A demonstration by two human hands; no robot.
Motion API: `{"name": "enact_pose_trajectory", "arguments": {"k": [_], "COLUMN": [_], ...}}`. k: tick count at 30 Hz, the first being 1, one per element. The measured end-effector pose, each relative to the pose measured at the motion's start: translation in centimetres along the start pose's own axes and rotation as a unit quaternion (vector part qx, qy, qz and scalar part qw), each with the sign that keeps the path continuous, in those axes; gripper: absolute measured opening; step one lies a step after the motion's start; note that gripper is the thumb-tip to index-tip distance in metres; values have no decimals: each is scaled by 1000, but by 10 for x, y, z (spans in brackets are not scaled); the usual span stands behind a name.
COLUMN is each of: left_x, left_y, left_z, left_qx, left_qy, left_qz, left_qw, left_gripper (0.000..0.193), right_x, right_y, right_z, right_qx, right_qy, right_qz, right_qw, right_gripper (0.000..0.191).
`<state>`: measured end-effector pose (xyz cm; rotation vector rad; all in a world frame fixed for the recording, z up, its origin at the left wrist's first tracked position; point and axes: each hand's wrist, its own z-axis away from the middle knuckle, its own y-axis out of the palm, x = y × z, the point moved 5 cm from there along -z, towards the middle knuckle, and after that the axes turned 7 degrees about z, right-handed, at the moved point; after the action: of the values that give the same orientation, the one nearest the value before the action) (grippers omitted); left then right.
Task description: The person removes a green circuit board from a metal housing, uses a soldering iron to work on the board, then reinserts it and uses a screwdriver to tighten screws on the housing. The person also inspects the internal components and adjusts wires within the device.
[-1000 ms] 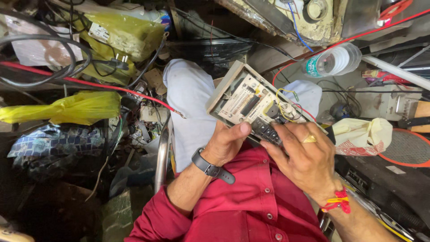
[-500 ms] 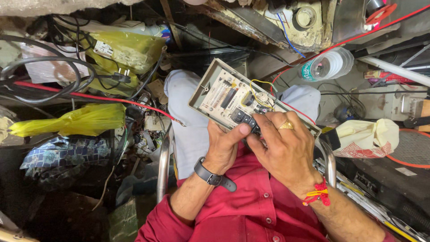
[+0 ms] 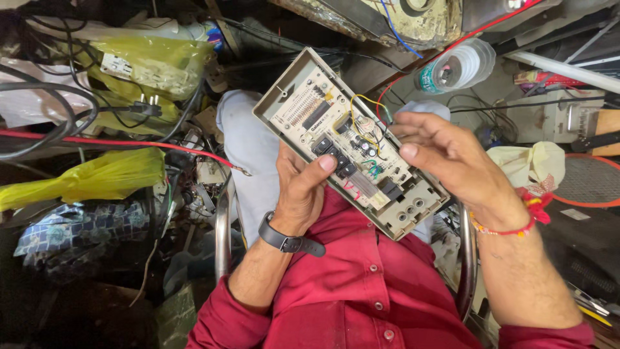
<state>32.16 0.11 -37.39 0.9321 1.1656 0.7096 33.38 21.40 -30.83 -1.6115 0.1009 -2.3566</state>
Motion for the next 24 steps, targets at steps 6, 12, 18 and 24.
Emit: {"name": "enact_pose_trajectory", "arguments": {"k": [6, 12, 18, 24], "left_x": [4, 17, 14, 12], "left_y": [2, -6, -1, 9], "left_z": [-2, -4, -5, -2], "left_qx": [8, -28, 4, 13], "left_qy": [-13, -33, -3, -10], "left_qz": [-1, 8, -41, -104], "left_qw": [1000, 999, 999, 994], "left_gripper": [76, 75, 81, 90], "right_x": [-23, -33, -38, -46], "right_y": [1, 2, -2, -2], "right_z": [-2, 4, 3, 1], "right_qx": [74, 40, 13, 6], "right_qy": [70, 65, 79, 76], "right_qz": [-142, -147, -189, -188], "right_qw": [985, 986, 979, 979], "right_gripper": [52, 51, 47, 46]}}
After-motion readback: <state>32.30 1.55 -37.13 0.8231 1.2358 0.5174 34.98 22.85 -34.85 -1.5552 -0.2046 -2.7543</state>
